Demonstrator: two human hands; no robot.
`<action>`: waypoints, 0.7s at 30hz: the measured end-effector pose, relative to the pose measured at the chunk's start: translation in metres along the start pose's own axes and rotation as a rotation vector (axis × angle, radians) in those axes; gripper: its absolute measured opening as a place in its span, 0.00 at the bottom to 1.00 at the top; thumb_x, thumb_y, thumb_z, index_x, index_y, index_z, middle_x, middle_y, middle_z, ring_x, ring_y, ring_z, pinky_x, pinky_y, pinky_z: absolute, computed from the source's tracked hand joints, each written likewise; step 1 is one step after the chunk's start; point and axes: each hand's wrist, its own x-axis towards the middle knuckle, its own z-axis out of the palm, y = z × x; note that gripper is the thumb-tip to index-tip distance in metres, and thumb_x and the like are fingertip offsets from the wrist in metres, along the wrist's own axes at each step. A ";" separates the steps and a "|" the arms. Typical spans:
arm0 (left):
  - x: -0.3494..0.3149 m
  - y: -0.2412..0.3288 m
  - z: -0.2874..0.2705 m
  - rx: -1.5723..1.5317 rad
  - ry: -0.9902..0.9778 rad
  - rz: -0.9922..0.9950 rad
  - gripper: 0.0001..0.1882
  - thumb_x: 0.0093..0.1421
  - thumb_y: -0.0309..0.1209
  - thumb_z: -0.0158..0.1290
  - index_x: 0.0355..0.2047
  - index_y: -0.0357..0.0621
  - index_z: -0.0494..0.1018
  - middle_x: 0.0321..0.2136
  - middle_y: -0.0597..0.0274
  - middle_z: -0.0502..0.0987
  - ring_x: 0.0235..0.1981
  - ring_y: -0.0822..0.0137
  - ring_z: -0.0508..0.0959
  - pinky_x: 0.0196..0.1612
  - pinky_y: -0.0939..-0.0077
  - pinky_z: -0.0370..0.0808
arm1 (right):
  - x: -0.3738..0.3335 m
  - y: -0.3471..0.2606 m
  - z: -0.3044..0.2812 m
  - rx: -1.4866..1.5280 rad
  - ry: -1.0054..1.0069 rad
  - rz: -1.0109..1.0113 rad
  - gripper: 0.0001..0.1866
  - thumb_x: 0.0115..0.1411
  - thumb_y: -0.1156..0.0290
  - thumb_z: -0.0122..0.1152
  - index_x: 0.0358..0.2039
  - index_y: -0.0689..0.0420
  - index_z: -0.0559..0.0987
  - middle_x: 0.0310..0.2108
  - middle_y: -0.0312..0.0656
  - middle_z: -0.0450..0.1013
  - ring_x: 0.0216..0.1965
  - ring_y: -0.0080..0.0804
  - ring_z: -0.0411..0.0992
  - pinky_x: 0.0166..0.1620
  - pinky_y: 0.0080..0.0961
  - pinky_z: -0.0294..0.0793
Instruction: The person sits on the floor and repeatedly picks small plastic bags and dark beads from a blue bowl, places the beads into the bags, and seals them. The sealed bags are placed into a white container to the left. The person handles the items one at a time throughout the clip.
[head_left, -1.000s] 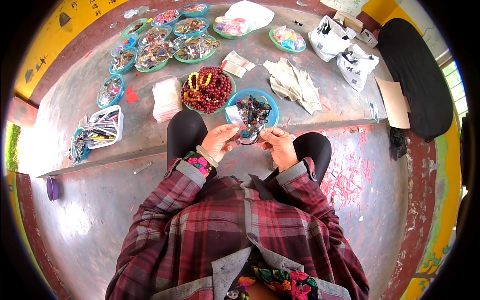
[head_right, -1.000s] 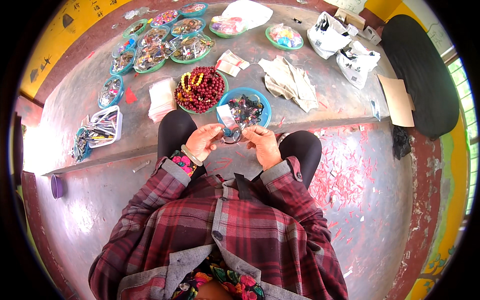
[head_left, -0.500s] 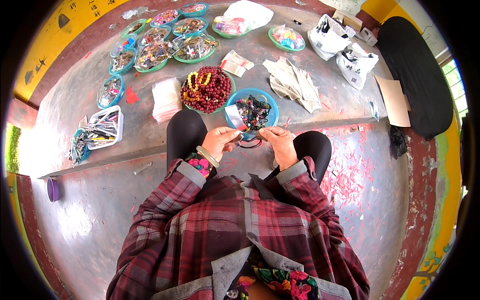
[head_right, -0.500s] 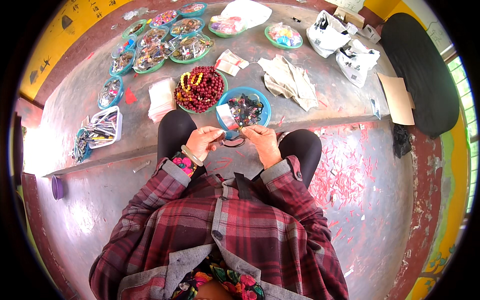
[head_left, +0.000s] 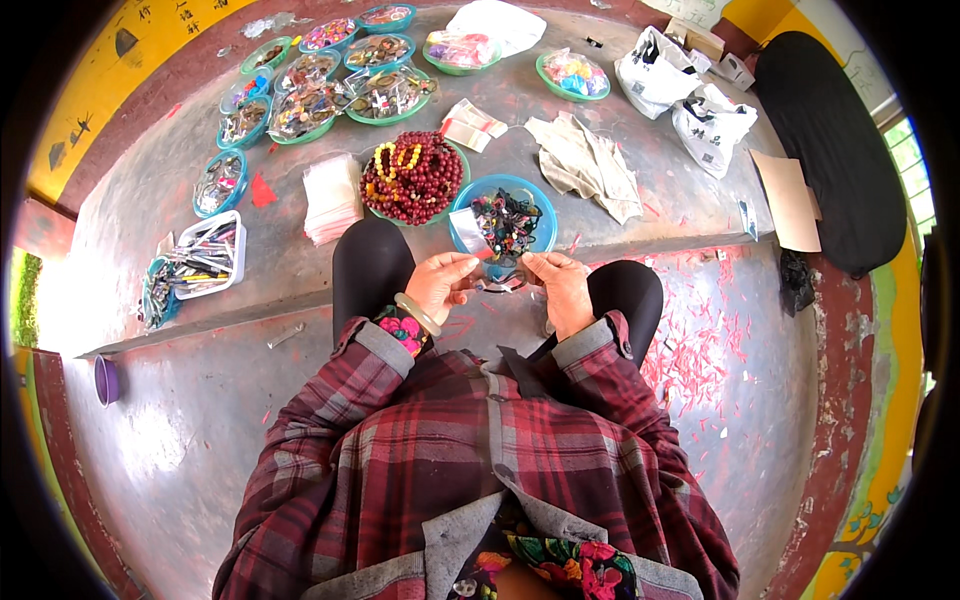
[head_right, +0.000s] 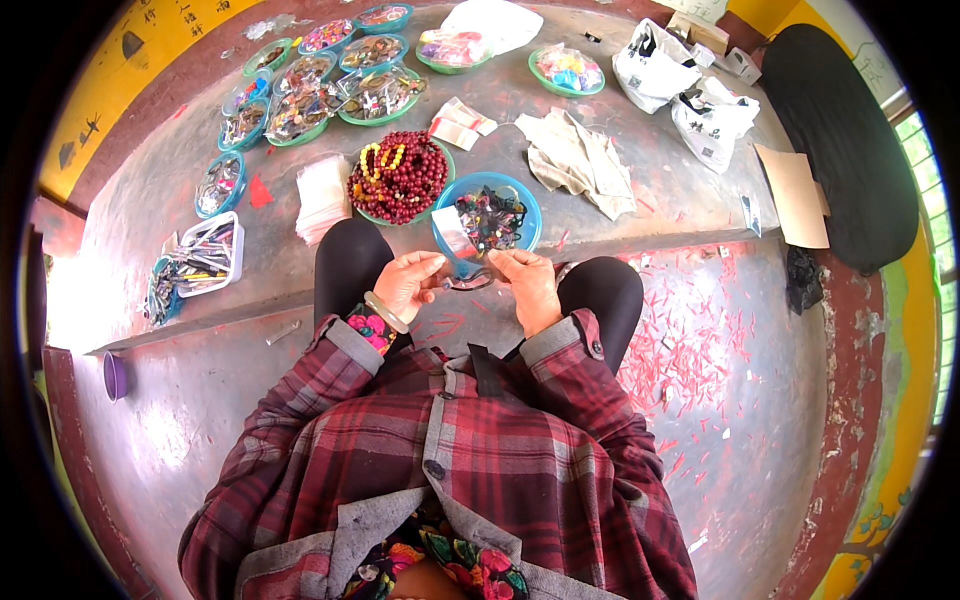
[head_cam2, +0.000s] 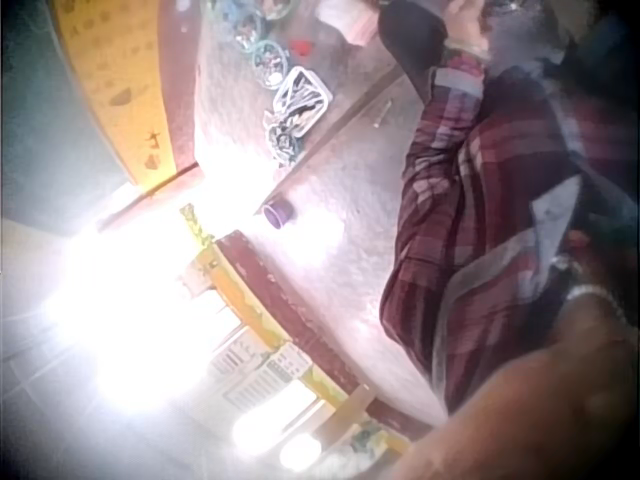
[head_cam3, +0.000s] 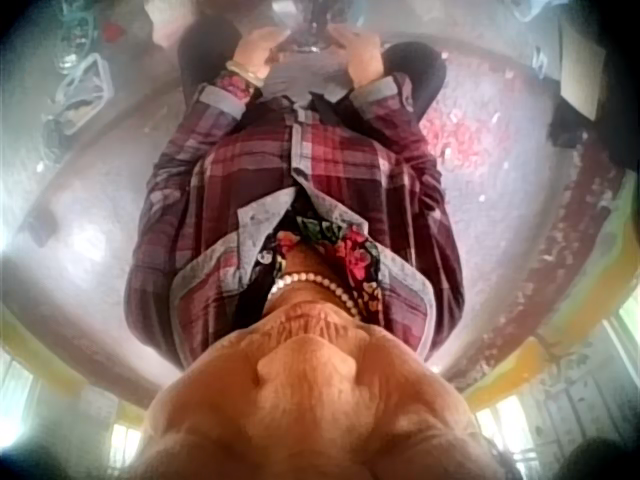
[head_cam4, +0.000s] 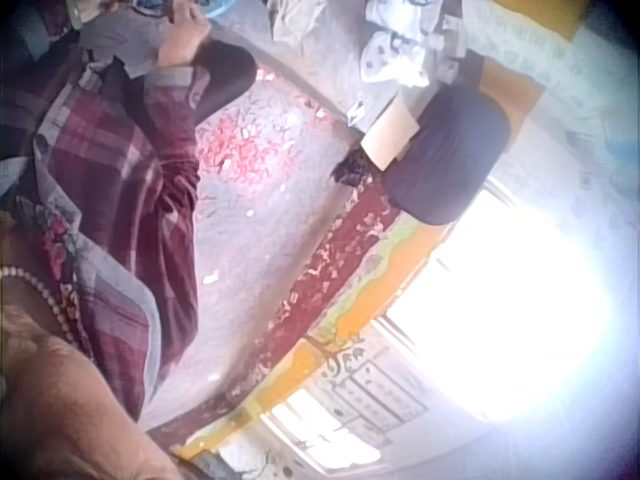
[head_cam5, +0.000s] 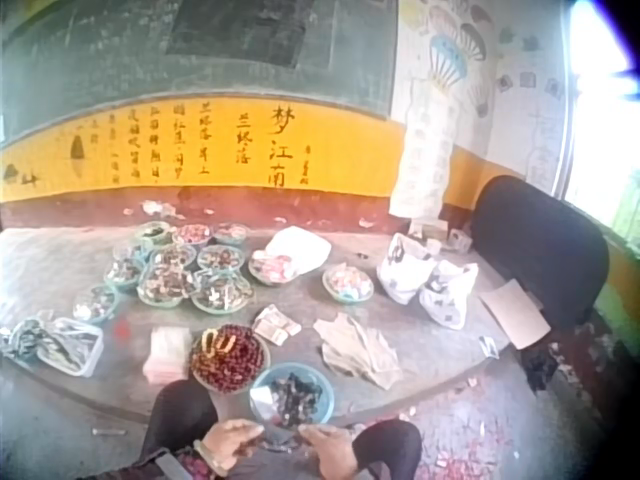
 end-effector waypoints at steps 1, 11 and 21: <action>-0.001 0.002 0.002 0.000 -0.012 -0.016 0.06 0.55 0.30 0.53 0.32 0.42 0.73 0.26 0.68 0.75 0.25 0.79 0.72 0.19 0.90 0.63 | 0.002 0.002 -0.002 0.016 0.004 0.004 0.06 0.51 0.73 0.61 0.25 0.64 0.78 0.22 0.34 0.72 0.21 0.17 0.66 0.27 0.14 0.63; 0.003 -0.005 -0.005 0.021 0.034 -0.021 0.08 0.56 0.33 0.52 0.31 0.43 0.73 0.24 0.71 0.74 0.24 0.81 0.70 0.19 0.90 0.62 | -0.002 -0.003 0.001 0.087 0.005 0.082 0.15 0.52 0.60 0.62 0.27 0.60 0.77 0.21 0.33 0.72 0.22 0.17 0.65 0.28 0.16 0.61; 0.008 -0.009 -0.007 -0.104 0.101 0.091 0.08 0.57 0.30 0.51 0.32 0.37 0.72 0.25 0.64 0.75 0.22 0.78 0.71 0.21 0.89 0.67 | 0.001 0.003 -0.001 -0.102 -0.055 0.103 0.12 0.51 0.62 0.63 0.24 0.59 0.78 0.20 0.36 0.73 0.22 0.19 0.68 0.30 0.17 0.63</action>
